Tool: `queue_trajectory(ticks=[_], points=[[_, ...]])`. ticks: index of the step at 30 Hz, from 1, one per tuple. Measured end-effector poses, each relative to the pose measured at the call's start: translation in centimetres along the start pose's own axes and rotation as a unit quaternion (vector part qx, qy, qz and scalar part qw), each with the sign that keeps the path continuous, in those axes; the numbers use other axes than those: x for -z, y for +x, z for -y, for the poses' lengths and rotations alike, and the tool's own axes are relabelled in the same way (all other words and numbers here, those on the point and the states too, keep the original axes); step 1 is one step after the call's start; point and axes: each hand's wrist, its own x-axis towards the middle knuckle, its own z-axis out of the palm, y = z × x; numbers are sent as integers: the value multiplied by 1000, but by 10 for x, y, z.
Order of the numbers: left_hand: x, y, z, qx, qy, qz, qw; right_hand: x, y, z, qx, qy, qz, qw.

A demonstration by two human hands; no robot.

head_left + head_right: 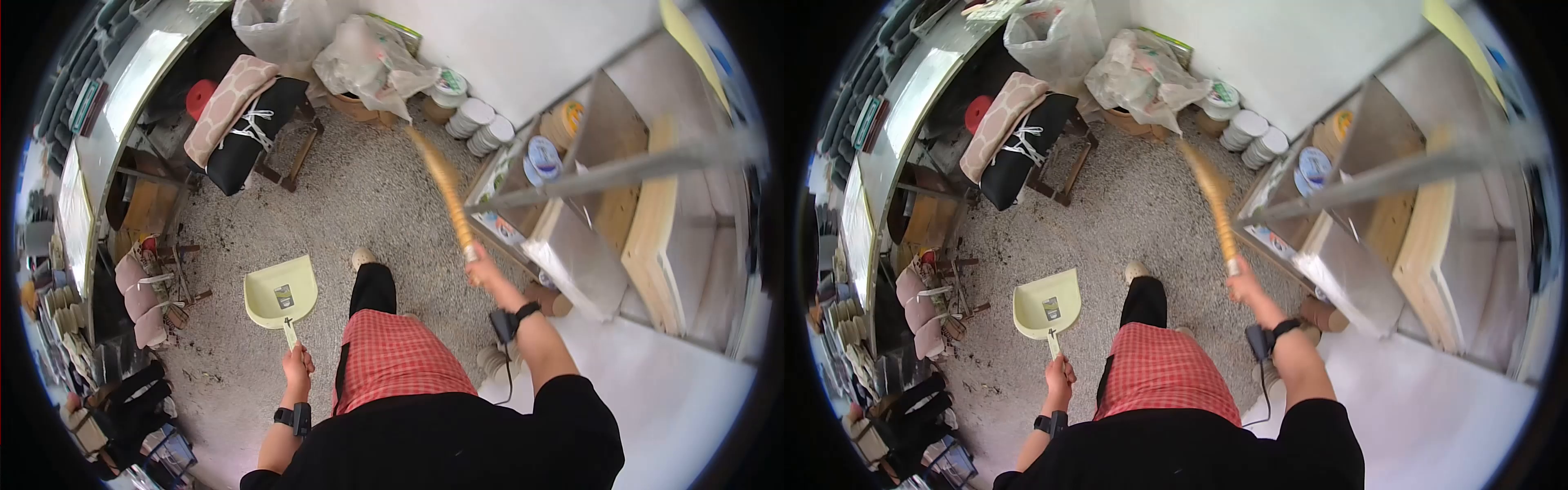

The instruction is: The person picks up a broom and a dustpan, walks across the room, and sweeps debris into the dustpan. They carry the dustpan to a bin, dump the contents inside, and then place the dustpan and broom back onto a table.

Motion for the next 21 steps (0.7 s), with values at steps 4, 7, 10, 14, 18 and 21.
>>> queue_trajectory(ticks=[4,7,10,14,18,21], points=[[-12,50,-53,29,36,10,999,-12,155,95,-88,47,-67,993],[-32,55,-100,37,26,1,999,-84,173,36,-8,5,80,997],[-46,69,-123,46,12,-2,999,-120,95,56,-123,-75,123,982],[-64,73,-127,60,-30,-19,998,-51,60,155,-130,-65,170,975],[-87,61,-112,59,-91,-49,993,-92,106,197,-39,-185,133,973],[-94,44,-104,74,-116,-69,988,-190,178,170,-53,-206,129,969]])
